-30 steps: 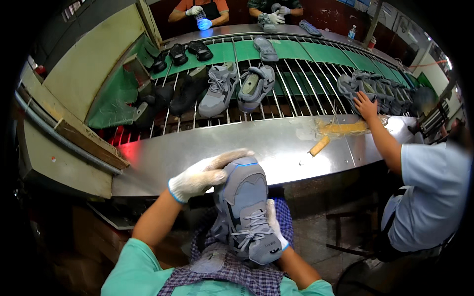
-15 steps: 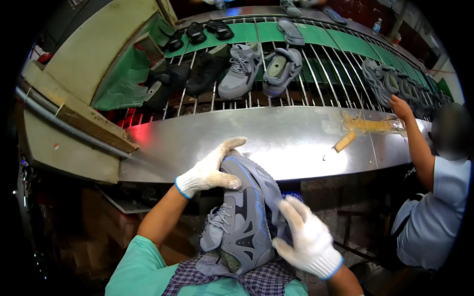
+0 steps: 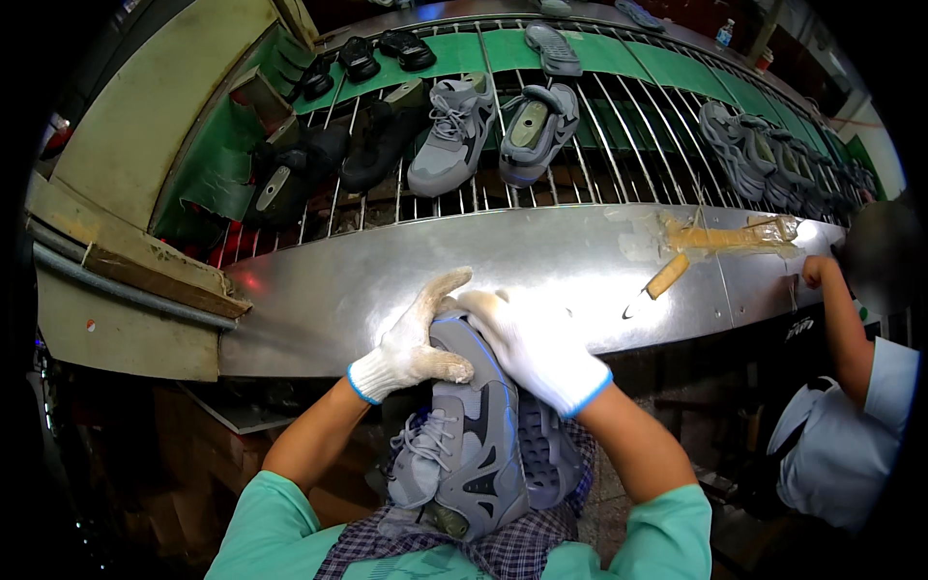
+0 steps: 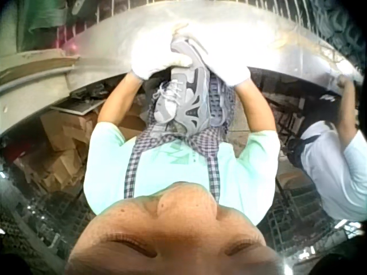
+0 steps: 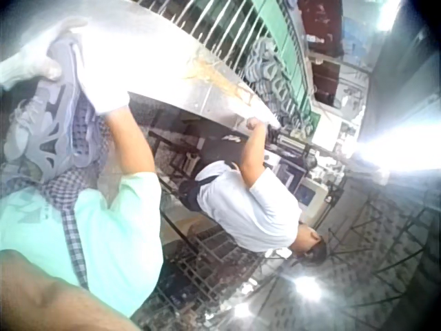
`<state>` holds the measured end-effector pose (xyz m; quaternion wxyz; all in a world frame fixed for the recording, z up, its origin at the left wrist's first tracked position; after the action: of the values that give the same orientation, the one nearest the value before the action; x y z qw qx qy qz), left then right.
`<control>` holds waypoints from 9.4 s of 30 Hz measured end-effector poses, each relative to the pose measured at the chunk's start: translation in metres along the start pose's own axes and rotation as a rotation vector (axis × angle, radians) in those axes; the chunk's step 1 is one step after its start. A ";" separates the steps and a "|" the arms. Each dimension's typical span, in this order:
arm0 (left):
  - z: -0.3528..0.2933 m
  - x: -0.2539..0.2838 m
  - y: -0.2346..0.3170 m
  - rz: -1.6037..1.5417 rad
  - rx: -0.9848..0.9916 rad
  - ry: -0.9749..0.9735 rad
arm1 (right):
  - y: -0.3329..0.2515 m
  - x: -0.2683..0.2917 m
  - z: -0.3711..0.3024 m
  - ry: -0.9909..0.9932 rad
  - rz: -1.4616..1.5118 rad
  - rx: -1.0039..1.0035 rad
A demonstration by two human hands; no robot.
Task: The person picks up several shoes from a conveyor belt by hand, wipes the edges and surfaces of the soles and uppers with a cloth, and sometimes uses a tool to scrape the shoe edges.
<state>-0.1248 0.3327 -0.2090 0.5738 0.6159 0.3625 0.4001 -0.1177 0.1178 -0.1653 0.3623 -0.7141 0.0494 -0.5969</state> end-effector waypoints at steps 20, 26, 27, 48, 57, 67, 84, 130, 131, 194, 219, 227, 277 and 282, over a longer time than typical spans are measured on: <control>0.026 -0.010 0.065 0.716 -0.044 -0.130 | 0.012 -0.003 -0.057 0.048 0.440 -0.253; 0.027 -0.012 0.068 0.751 0.040 -0.114 | -0.015 0.020 -0.074 0.037 0.187 -0.089; 0.027 -0.010 0.066 0.750 0.037 -0.106 | -0.015 0.020 -0.076 0.056 0.174 -0.042; -0.004 -0.028 0.026 -0.180 -0.143 0.520 | -0.025 0.050 -0.018 -0.026 0.467 0.003; -0.037 -0.046 0.093 -0.254 -0.368 0.532 | -0.059 0.061 0.009 -0.312 0.624 0.208; -0.040 -0.002 0.085 -0.534 0.082 0.299 | -0.044 0.013 -0.098 0.106 0.404 0.342; -0.105 -0.022 -0.022 -0.895 0.387 -0.084 | -0.129 0.105 -0.115 0.560 0.432 0.389; -0.153 -0.074 -0.005 0.171 -0.323 0.004 | 0.009 -0.079 -0.179 0.232 0.409 0.175; -0.151 -0.078 -0.019 0.198 -0.313 0.065 | 0.008 -0.075 -0.175 0.227 0.516 0.146; 0.065 0.113 0.115 0.487 -0.249 0.536 | -0.052 0.090 0.198 0.603 -0.167 0.226; 0.062 0.140 0.088 0.294 -0.280 0.646 | -0.008 -0.025 0.107 0.218 0.750 -0.018; 0.040 0.136 0.074 0.456 -0.400 0.791 | -0.024 -0.053 0.115 0.258 0.567 -0.060; -0.055 0.041 0.008 1.038 -1.041 0.017 | -0.005 -0.015 0.032 -0.296 0.503 -0.258; -0.046 0.042 0.019 0.991 -1.029 0.004 | -0.027 -0.006 0.044 -0.267 0.033 -0.136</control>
<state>-0.1496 0.3883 -0.1858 0.5416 0.3585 -0.1941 0.7352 -0.0899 0.1610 -0.1557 0.3264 -0.8091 0.0529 -0.4858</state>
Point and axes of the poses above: each hand's wrist, its own z-axis towards the middle knuckle, its own x-axis out of the back of the hand, y = z × x, the point moved 1 cm from there along z, towards the middle knuckle, and after that the axes turned 4 degrees about -x, right-handed, at the moved point
